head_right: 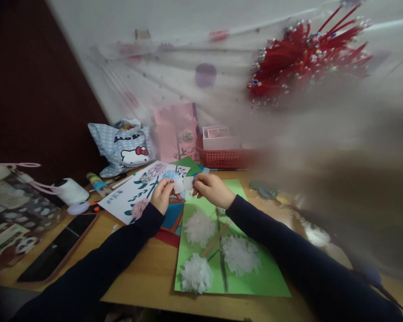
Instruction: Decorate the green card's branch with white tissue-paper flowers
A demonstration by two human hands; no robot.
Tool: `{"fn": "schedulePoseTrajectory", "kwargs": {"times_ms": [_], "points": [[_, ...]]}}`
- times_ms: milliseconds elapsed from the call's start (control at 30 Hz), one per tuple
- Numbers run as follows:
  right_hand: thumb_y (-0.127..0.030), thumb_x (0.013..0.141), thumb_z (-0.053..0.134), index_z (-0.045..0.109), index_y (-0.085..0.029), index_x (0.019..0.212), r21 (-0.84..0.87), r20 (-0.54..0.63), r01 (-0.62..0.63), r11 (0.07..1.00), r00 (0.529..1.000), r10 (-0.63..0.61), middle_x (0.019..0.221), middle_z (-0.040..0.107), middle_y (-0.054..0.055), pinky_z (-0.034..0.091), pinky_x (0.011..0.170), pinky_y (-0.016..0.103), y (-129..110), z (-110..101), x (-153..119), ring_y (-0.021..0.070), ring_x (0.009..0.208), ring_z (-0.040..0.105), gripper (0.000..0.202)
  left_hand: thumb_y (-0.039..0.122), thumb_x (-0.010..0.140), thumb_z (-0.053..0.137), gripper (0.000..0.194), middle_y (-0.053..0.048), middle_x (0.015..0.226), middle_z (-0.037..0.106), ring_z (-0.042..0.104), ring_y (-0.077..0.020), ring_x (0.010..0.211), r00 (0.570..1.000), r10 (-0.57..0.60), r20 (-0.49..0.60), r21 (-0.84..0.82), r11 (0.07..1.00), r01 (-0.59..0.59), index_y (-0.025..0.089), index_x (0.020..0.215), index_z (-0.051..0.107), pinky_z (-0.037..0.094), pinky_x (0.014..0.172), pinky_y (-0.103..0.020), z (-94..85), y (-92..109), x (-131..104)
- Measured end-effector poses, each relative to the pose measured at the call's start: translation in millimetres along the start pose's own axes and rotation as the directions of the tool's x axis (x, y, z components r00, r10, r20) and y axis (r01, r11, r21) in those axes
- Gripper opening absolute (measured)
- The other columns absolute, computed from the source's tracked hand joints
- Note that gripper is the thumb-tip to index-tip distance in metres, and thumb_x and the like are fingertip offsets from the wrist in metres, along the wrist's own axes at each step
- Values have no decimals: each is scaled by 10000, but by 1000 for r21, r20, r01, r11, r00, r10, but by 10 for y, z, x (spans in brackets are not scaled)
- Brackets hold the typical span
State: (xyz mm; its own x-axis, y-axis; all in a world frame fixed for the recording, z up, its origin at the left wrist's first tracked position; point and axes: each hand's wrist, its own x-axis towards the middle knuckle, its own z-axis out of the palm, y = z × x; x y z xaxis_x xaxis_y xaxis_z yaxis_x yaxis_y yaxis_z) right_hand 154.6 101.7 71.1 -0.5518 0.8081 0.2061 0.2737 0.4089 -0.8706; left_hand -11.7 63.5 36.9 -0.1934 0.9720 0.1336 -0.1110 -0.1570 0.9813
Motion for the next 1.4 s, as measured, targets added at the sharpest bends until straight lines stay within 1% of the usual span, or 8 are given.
{"fn": "schedulePoseTrajectory", "kwargs": {"times_ms": [167, 267, 400, 567, 733, 867, 1133, 1400], "points": [[-209, 779, 428, 495, -168, 675, 8, -44, 13, 1000, 999, -13, 614, 621, 14, 461, 522, 209, 18, -6, 9, 95, 515, 559, 131, 395, 759, 531, 236, 91, 427, 416, 437, -74, 333, 987, 98, -127, 62, 994, -90, 190, 697, 432, 430, 345, -180, -37, -6, 24], [-220, 788, 434, 496, -167, 694, 23, -6, 38, 999, 999, -38, 620, 614, 10, 465, 530, 212, -28, 25, -21, 96, 527, 564, 125, 406, 770, 536, 241, 76, 455, 456, 479, -86, 376, 984, 167, -66, 129, 979, -157, 185, 708, 461, 461, 394, -196, -10, -17, -1], [-195, 791, 432, 508, -159, 727, 24, 87, 74, 997, 993, -76, 645, 597, 9, 477, 555, 219, -84, 83, -66, 94, 554, 563, 105, 374, 757, 588, 223, 14, 620, 597, 607, -115, 589, 974, 221, 54, 116, 967, -226, 157, 737, 541, 528, 601, -225, 53, -34, -62], [-179, 792, 440, 524, -157, 732, -1, 99, 113, 994, 989, -113, 640, 584, 3, 473, 551, 220, -103, 104, -87, 92, 554, 554, 106, 401, 726, 625, 304, -33, 714, 677, 652, -156, 660, 994, 102, 42, 4, 995, -103, 115, 826, 652, 550, 665, -270, 79, -17, -112], [-206, 803, 451, 535, -153, 698, -18, 71, 146, 989, 987, -145, 624, 578, 5, 464, 536, 214, -133, 95, -95, 91, 542, 546, 145, 360, 660, 704, 322, -56, 761, 708, 669, -176, 717, 992, 110, 69, -13, 994, -109, 98, 847, 696, 552, 726, -285, 86, -22, -116], [-183, 789, 446, 535, -152, 703, -34, 56, 134, 990, 990, -132, 627, 591, 10, 463, 533, 207, -142, 87, -94, 92, 540, 559, 128, 374, 632, 723, 325, -45, 729, 701, 670, -175, 693, 997, 77, 15, -74, 994, -76, 99, 797, 678, 568, 701, -303, 72, -50, -73], [-211, 747, 468, 543, -157, 676, -16, -70, 38, 999, 997, -39, 578, 606, 6, 464, 503, 203, -37, 35, -37, 102, 501, 570, 117, 403, 590, 740, 359, -36, 668, 679, 677, -174, 603, 997, -57, -54, -140, 989, 49, 115, 751, 600, 560, 669, -306, 47, -15, -8], [-198, 725, 463, 543, -161, 644, 10, -150, -26, 1000, 988, 27, 567, 610, 17, 476, 503, 208, 38, -21, 21, 108, 495, 573, 119, 385, 587, 721, 335, -18, 602, 646, 670, -164, 567, 988, -68, -141, -167, 985, 44, 131, 695, 533, 543, 596, -266, -6, -127, 122]]}}
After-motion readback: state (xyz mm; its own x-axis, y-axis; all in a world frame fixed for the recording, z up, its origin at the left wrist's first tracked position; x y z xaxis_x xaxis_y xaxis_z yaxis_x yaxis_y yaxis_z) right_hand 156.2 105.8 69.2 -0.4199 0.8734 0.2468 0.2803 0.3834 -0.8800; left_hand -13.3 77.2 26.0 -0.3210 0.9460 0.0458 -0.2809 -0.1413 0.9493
